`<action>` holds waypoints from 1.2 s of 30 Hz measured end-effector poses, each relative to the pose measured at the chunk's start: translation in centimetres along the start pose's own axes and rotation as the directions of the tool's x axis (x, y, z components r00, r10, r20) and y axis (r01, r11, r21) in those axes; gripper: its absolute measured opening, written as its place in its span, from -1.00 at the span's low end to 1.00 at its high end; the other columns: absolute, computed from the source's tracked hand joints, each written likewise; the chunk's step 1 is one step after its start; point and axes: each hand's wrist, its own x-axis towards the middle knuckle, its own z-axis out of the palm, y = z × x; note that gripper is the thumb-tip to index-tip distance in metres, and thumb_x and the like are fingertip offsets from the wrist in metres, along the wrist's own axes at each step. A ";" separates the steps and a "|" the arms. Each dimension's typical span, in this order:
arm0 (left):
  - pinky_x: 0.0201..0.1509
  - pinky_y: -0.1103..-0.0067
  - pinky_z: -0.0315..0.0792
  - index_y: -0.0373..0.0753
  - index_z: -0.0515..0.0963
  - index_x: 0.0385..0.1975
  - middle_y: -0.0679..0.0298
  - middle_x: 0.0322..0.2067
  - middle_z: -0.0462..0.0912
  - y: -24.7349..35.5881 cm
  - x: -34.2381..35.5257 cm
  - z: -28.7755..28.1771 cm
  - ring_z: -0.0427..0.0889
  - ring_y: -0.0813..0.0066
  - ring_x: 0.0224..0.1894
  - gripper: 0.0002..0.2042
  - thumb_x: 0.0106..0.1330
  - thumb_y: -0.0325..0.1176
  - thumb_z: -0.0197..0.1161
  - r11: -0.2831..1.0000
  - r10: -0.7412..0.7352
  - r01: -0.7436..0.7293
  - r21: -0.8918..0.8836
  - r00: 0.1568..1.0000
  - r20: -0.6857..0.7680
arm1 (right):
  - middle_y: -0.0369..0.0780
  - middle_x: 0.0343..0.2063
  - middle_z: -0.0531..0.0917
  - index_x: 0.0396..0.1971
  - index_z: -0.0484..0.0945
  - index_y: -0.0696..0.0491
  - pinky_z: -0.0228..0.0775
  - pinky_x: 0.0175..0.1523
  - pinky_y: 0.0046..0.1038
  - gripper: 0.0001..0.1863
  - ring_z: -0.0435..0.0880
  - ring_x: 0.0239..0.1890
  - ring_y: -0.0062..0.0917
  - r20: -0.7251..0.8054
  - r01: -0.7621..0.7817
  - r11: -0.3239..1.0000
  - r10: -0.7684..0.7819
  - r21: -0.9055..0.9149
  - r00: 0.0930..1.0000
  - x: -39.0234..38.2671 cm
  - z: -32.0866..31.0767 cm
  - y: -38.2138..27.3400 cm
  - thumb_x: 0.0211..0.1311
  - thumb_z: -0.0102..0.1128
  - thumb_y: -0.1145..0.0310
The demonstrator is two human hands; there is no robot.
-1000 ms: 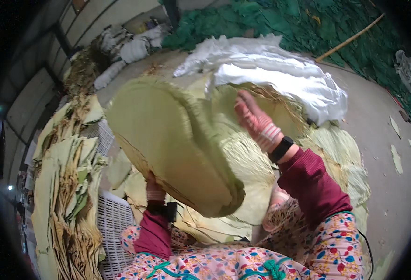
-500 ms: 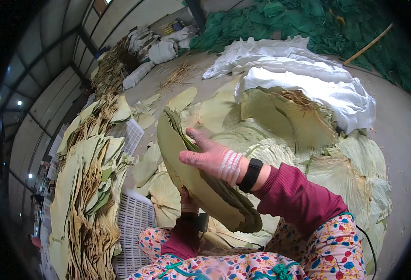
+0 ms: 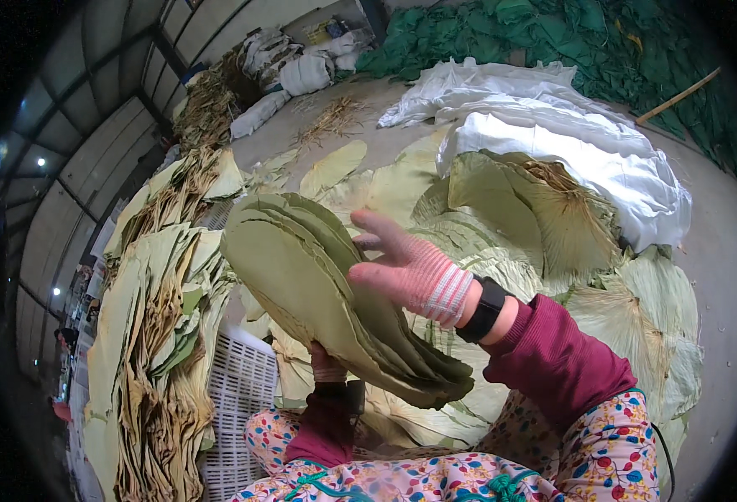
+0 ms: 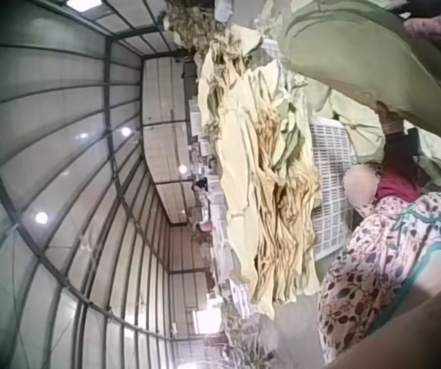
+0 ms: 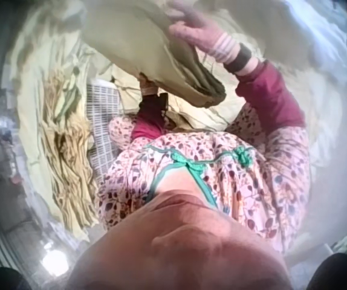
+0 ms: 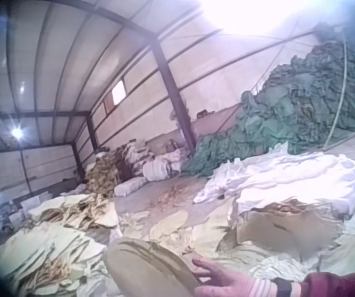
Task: Sorting and stacking dried lotus leaves in a warehouse facility.
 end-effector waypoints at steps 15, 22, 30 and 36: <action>0.13 0.37 0.30 -0.19 0.20 0.11 0.26 0.04 0.35 2.4 0.3 -1.4 0.36 0.30 0.07 -0.34 0.03 -0.08 0.28 0.964 0.065 -0.095 0.250 0.990 0.126 | -0.12 -0.11 0.50 -0.08 0.43 0.02 0.28 0.04 -0.42 -0.49 0.46 -0.05 -0.34 0.243 0.018 0.811 0.154 -0.584 0.958 1.0 -5.1 2.1 -0.18 0.09 0.62; -0.08 0.61 0.37 -0.28 0.33 -0.05 0.31 -0.21 0.53 10.0 2.2 9.1 0.49 0.53 -0.17 -0.49 -0.05 -0.46 0.36 0.485 -0.144 -0.286 0.826 0.906 0.398 | -0.16 -0.09 0.49 0.03 0.31 0.12 0.27 0.04 -0.45 -0.56 0.45 -0.07 -0.51 0.280 0.075 0.916 0.042 -0.395 0.959 -1.5 -6.4 4.0 0.13 0.05 0.34; -0.17 0.51 0.42 -0.19 0.38 -0.15 0.08 -0.32 0.54 4.0 2.3 16.0 0.55 0.18 -0.25 -0.52 -0.16 -0.36 0.33 -0.264 -0.294 -0.326 0.908 0.923 0.247 | -0.04 -0.39 0.54 -0.22 0.42 0.16 0.36 -0.22 -0.33 -0.65 0.53 -0.32 -0.20 0.188 0.047 0.409 0.313 -0.912 0.931 -2.6 -2.0 6.9 0.05 0.13 0.23; -0.08 0.49 0.39 -0.29 0.26 0.00 0.17 -0.24 0.52 2.9 1.6 16.9 0.52 0.29 -0.19 -0.40 -0.10 -0.36 0.32 0.224 -0.355 -0.308 0.925 0.858 0.371 | -0.05 -0.46 0.54 -0.44 0.42 0.11 0.40 -0.37 -0.31 -0.87 0.54 -0.46 -0.17 0.065 0.069 -0.005 0.269 -0.998 0.961 -2.5 -3.2 7.3 0.00 0.05 0.39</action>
